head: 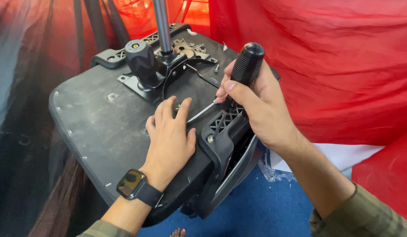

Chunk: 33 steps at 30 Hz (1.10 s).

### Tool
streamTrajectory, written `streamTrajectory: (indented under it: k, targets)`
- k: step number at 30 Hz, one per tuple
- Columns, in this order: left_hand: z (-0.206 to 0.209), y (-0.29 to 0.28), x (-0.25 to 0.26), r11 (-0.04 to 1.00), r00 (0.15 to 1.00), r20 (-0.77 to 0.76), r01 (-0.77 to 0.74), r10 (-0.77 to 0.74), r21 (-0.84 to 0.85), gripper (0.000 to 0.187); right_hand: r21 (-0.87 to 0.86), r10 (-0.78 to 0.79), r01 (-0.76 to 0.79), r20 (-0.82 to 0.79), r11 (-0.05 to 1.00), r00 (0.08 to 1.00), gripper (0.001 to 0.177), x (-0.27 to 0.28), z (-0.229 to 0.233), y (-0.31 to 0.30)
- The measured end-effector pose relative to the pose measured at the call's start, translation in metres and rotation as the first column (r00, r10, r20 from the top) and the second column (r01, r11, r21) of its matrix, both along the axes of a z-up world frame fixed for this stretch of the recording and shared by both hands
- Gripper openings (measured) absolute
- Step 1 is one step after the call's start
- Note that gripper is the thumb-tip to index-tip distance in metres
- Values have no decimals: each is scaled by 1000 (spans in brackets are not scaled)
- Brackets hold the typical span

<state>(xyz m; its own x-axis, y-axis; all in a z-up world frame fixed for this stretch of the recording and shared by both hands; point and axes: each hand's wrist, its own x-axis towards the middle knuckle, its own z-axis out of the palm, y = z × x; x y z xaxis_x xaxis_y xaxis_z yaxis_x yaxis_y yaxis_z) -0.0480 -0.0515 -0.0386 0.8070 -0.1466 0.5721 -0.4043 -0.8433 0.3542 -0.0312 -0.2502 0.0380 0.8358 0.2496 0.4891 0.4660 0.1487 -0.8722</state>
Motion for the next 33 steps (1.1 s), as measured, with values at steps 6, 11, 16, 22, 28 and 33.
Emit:
streamTrajectory:
  k: [6,11,16,22,28,33]
  targets:
    - [-3,-9,-27,994,995,-37,-99,98,-44,65,-59,60,-51,167,997,984,37,3,8,-2]
    - [-9,0,-41,993,992,-81,-102,97,-59,63,-124,15,9,192,992,981,46,-6,12,4]
    - [-14,14,-43,994,986,-133,-106,104,-4,63,-206,-72,127,254,970,964,48,-13,19,11]
    - [-10,14,-45,995,991,-95,86,-91,-58,63,-282,-218,294,269,914,938,45,-19,25,23]
    - [-1,7,-60,969,941,-239,248,-238,12,76,-346,-369,497,375,796,851,44,-26,26,29]
    - [4,10,-67,941,932,-305,266,-196,210,105,-369,-429,673,556,641,712,57,-34,35,40]
